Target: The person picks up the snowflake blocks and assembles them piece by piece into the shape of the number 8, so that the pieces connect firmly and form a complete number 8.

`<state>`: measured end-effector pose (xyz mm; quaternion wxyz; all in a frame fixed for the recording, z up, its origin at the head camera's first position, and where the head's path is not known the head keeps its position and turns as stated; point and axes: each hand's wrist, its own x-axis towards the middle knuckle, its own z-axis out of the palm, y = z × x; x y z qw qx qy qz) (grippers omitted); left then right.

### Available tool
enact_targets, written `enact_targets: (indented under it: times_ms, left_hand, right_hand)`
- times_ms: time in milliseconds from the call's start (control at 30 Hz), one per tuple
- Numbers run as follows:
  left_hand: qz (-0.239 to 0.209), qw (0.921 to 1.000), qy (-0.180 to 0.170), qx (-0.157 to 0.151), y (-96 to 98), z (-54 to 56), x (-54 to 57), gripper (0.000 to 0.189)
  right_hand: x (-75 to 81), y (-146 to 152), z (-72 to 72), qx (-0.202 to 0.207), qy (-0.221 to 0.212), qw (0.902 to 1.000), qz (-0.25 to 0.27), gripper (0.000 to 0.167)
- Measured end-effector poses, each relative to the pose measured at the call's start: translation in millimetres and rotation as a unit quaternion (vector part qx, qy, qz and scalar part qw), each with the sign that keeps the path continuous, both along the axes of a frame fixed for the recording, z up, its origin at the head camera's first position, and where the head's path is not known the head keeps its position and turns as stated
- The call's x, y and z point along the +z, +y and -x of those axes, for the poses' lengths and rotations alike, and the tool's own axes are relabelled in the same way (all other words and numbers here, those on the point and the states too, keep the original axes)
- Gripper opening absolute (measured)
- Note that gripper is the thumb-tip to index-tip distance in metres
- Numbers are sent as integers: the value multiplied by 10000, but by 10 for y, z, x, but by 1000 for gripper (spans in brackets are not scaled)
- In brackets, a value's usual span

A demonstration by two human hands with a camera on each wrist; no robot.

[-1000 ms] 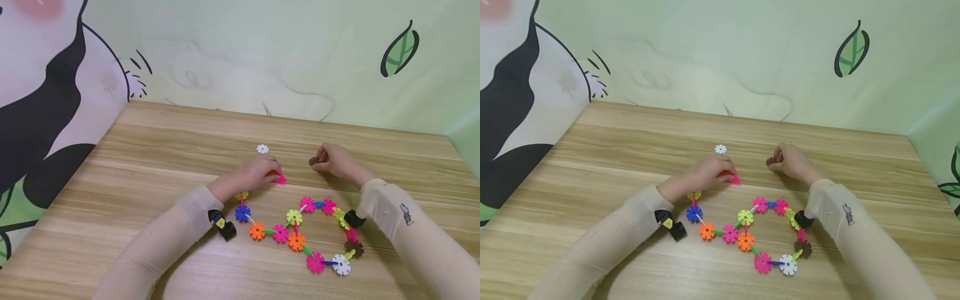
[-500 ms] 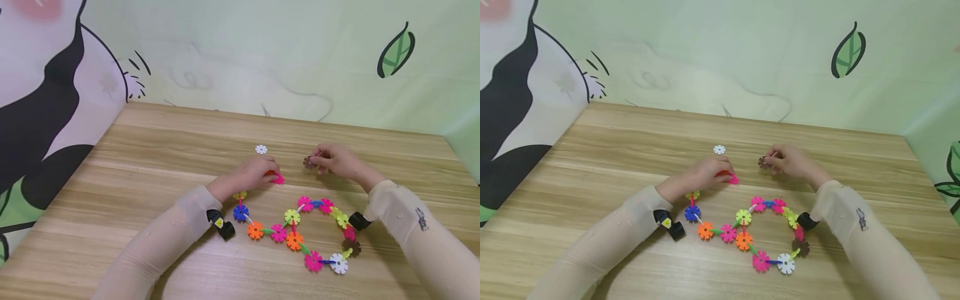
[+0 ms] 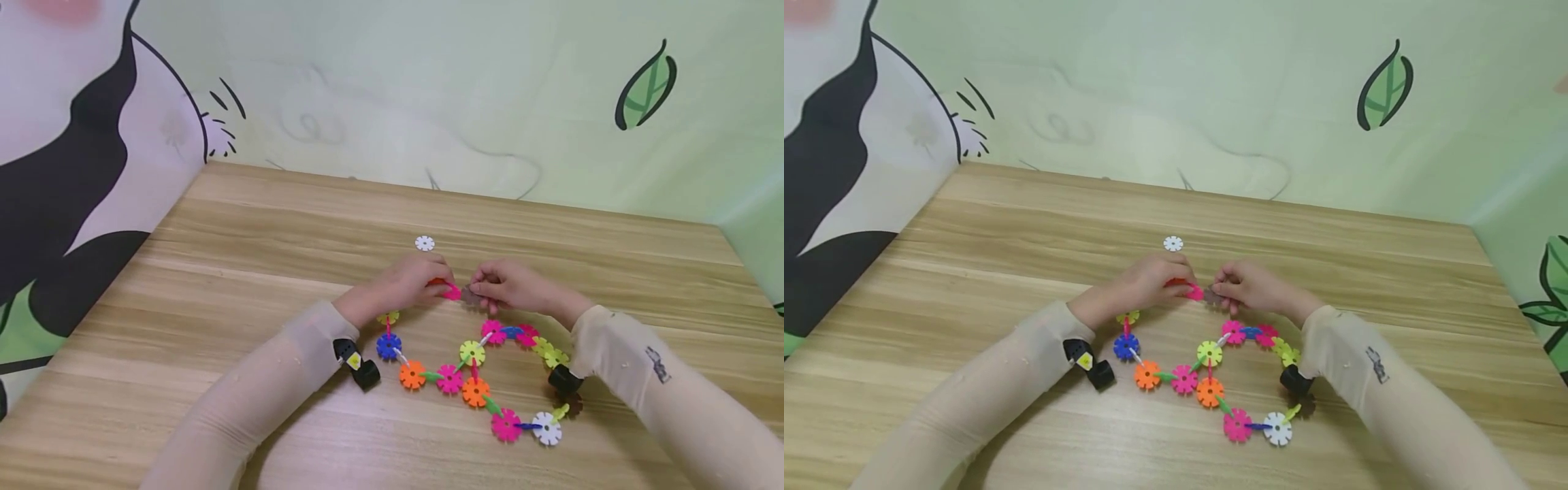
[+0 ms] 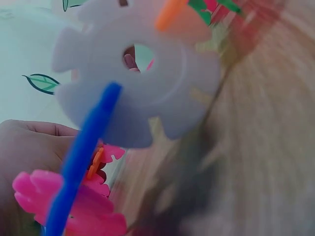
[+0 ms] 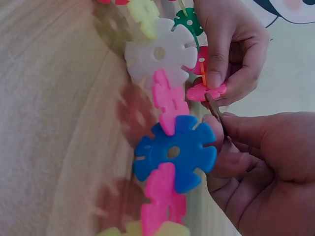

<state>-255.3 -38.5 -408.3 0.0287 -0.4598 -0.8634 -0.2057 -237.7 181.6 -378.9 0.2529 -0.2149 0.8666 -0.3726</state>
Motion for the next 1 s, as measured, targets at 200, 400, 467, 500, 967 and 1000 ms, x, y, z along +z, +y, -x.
enact_targets:
  times_ms: [200, 400, 467, 500, 967, 1000]
  left_hand:
    - [-108, 9994, -217, 258, 2, 3, -9, 12]
    - [-184, 9989, -223, 381, 5, 0, -16, 13]
    - [-245, 9989, -161, 362, 4, -6, -16, 13]
    - [-304, 9988, -148, 348, 2, -10, -16, 13]
    - [-598, 9973, 213, 375, 29, -44, 5, 14]
    - [-504, 9976, 126, 455, 42, -41, 9, 15]
  right_hand:
    - [-13, -1, -9, -372, -352, 9985, 190, 19]
    - [-49, -29, -30, -704, -759, 9926, 632, 19]
    - [-63, -33, -33, -772, -897, 9896, 820, 18]
    - [-68, -31, -32, -819, -998, 9873, 925, 18]
    - [-98, -49, 4, -1076, -1293, 9768, 1328, 15]
    - [-99, -53, 11, -1049, -1163, 9800, 1225, 16]
